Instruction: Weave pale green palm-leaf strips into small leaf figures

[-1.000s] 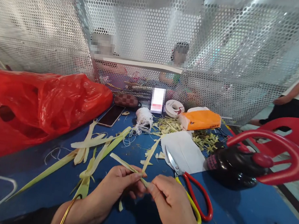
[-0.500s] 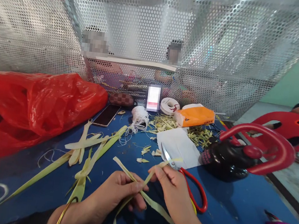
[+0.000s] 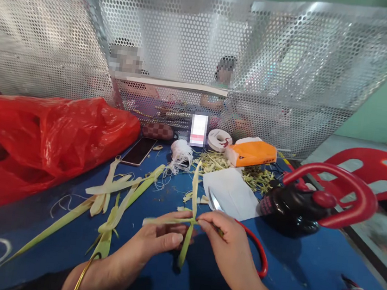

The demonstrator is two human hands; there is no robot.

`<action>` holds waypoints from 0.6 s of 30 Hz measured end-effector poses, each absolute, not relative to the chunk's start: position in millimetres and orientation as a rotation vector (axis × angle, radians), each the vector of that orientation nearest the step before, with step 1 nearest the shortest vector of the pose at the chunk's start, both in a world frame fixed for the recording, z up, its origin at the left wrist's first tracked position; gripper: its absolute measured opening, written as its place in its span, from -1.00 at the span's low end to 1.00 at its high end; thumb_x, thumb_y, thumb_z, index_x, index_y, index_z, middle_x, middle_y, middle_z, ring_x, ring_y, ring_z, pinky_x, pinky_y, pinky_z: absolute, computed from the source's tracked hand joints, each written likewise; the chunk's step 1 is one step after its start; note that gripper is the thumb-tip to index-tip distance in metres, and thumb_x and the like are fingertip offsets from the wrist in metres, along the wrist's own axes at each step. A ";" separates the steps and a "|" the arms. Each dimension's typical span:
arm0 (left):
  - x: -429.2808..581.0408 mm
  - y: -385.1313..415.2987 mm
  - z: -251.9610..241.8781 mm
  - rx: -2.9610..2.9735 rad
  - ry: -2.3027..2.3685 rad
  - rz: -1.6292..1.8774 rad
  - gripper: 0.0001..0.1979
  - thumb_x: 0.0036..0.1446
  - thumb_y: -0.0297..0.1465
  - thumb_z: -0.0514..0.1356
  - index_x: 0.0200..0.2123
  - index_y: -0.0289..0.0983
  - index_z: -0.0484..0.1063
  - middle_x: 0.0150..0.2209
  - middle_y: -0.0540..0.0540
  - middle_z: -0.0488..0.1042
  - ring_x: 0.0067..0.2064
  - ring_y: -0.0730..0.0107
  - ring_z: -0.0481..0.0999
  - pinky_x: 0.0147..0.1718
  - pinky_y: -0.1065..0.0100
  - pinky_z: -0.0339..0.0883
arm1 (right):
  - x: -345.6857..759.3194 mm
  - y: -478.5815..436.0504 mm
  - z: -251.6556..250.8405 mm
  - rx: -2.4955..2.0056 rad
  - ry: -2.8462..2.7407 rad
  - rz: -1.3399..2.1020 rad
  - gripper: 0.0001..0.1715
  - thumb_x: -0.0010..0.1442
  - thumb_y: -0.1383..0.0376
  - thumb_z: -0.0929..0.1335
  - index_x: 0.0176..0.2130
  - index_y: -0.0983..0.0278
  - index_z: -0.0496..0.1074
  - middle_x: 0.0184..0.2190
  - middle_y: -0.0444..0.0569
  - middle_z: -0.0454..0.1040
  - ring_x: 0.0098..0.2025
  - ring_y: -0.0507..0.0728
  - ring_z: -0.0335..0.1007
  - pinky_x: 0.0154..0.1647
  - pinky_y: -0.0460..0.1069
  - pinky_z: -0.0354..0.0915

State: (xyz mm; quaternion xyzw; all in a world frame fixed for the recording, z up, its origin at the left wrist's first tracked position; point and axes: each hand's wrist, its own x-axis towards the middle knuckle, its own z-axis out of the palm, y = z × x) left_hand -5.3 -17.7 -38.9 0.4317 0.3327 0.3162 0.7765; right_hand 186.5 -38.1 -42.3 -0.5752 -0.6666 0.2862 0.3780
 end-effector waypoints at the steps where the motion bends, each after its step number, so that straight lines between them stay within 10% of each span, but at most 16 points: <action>1: -5.4 -15.9 -40.5 0.947 0.741 0.678 -0.31 -0.21 -0.13 0.41 0.00 -0.32 0.44 -0.13 -0.24 0.55 -0.10 0.12 0.50 -0.13 0.26 0.29 | 188.8 -37.7 -40.4 -1.487 -1.705 0.686 -0.74 0.27 0.16 0.27 -0.34 0.20 0.49 -0.43 -0.11 0.50 -0.36 0.11 0.41 -0.32 -0.07 0.29; 8: -11.8 -5.7 -36.1 0.671 1.011 0.942 -0.33 0.09 0.15 -0.01 -0.22 -0.37 0.48 -0.36 -0.17 0.54 -0.35 0.35 0.51 -0.40 0.39 0.32 | 194.8 -38.9 -33.2 -1.480 -1.800 0.379 -0.77 0.31 0.22 0.23 -0.32 0.20 0.42 -0.39 -0.05 0.46 -0.32 0.14 0.39 -0.30 -0.03 0.28; 18: -6.5 -9.3 -42.6 0.971 0.900 0.548 -0.69 0.01 -0.29 0.24 -0.19 -0.33 0.52 -0.37 -0.11 0.56 -0.44 0.47 0.47 -0.43 0.43 0.22 | 186.3 -39.6 -34.4 -1.298 -2.080 0.296 -0.76 0.32 0.39 0.20 -0.30 0.22 0.41 -0.39 -0.06 0.45 -0.30 0.13 0.37 -0.27 0.02 0.30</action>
